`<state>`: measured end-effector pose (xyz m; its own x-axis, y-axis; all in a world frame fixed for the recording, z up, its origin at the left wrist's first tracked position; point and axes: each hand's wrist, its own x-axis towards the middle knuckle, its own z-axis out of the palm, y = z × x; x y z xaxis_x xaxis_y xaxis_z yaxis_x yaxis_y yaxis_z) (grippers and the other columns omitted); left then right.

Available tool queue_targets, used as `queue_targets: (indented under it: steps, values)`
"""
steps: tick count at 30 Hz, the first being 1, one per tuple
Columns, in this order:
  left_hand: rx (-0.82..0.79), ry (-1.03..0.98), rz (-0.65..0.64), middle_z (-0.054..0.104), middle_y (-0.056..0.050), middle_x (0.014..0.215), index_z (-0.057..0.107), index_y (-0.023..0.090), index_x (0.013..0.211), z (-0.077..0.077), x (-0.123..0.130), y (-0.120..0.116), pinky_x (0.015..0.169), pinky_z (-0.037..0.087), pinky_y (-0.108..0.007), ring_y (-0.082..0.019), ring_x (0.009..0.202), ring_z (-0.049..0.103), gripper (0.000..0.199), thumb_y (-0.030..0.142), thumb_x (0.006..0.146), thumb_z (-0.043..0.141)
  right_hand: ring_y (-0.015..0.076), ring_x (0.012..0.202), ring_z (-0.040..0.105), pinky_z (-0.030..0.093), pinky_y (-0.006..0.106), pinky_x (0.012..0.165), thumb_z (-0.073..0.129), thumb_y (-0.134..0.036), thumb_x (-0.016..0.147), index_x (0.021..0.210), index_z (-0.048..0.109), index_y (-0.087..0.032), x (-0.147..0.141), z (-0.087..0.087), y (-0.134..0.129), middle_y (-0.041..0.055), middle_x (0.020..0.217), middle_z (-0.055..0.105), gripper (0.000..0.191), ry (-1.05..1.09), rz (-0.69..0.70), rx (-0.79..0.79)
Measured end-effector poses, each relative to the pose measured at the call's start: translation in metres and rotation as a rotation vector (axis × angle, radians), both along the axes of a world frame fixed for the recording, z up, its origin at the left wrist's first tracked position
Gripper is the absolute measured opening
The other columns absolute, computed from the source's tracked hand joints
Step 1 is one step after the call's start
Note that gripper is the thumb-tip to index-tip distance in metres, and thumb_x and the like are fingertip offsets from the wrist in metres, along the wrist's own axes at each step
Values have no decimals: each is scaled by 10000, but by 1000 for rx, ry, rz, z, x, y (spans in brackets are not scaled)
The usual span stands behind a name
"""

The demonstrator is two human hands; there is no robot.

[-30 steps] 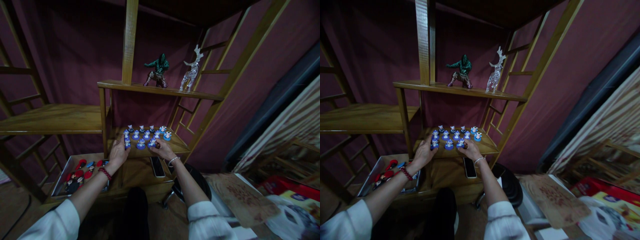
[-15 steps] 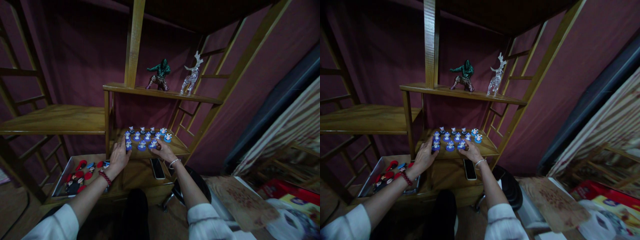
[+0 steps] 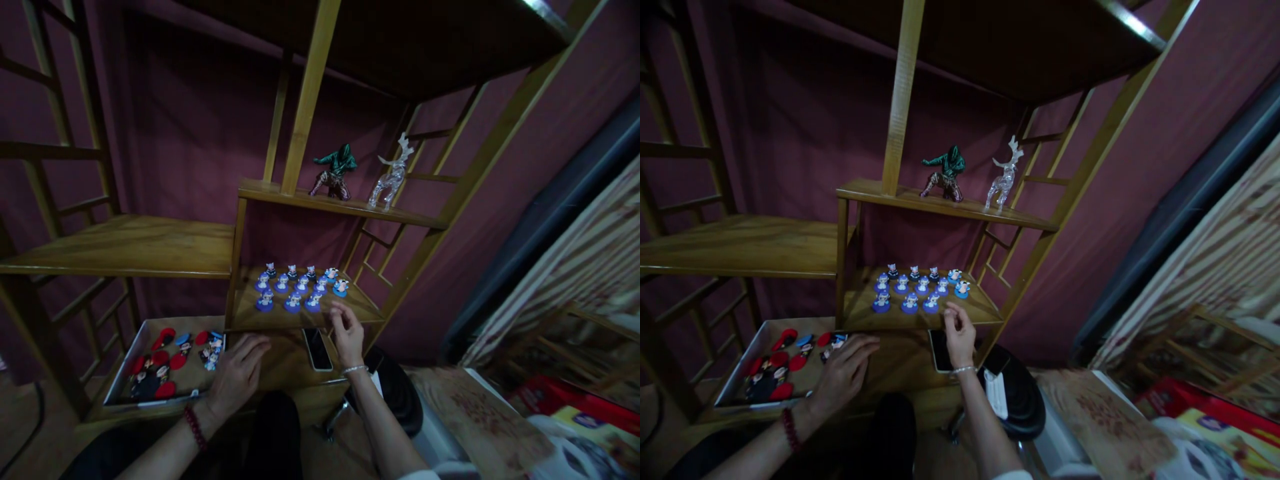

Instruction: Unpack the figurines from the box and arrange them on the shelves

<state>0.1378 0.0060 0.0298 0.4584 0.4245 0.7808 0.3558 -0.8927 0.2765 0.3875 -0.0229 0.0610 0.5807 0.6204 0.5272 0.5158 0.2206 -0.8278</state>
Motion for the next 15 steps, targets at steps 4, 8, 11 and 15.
queue_targets:
  steps: [4, 8, 11, 15]
  values:
    - [-45, 16, 7, 649, -57, 983, 616, 206, 969, -13, -7, -1, 815, 517, -284, -148, 913, 605, 342, 59, 798, 359, 176, 633, 565, 457, 287, 607, 449, -419, 809, 818, 598, -182, -28, -14, -16, 34, 642, 586, 280, -27, 15, 20]
    - [-229, 128, -12, 642, -51, 1022, 623, 211, 979, -31, -14, -1, 837, 504, -252, -134, 931, 609, 371, 59, 794, 340, 156, 574, 551, 441, 263, 570, 439, -403, 818, 710, 600, -188, -71, -37, -26, 21, 580, 572, 289, -96, 167, -22]
    - [-416, 260, 21, 612, -65, 1112, 624, 192, 1007, -48, -20, 2, 893, 467, -250, -145, 1012, 582, 390, 55, 786, 332, 131, 563, 556, 433, 227, 560, 436, -372, 827, 697, 605, -174, -105, -58, -27, 9, 575, 582, 291, -111, 264, -111]
    - [-618, 405, 63, 572, -90, 1179, 611, 159, 1026, -71, -34, 13, 948, 409, -267, -155, 1073, 545, 442, -8, 720, 338, 116, 555, 577, 423, 189, 530, 455, -328, 816, 706, 639, -172, -144, -84, -17, 2, 575, 619, 265, -118, 382, -302]
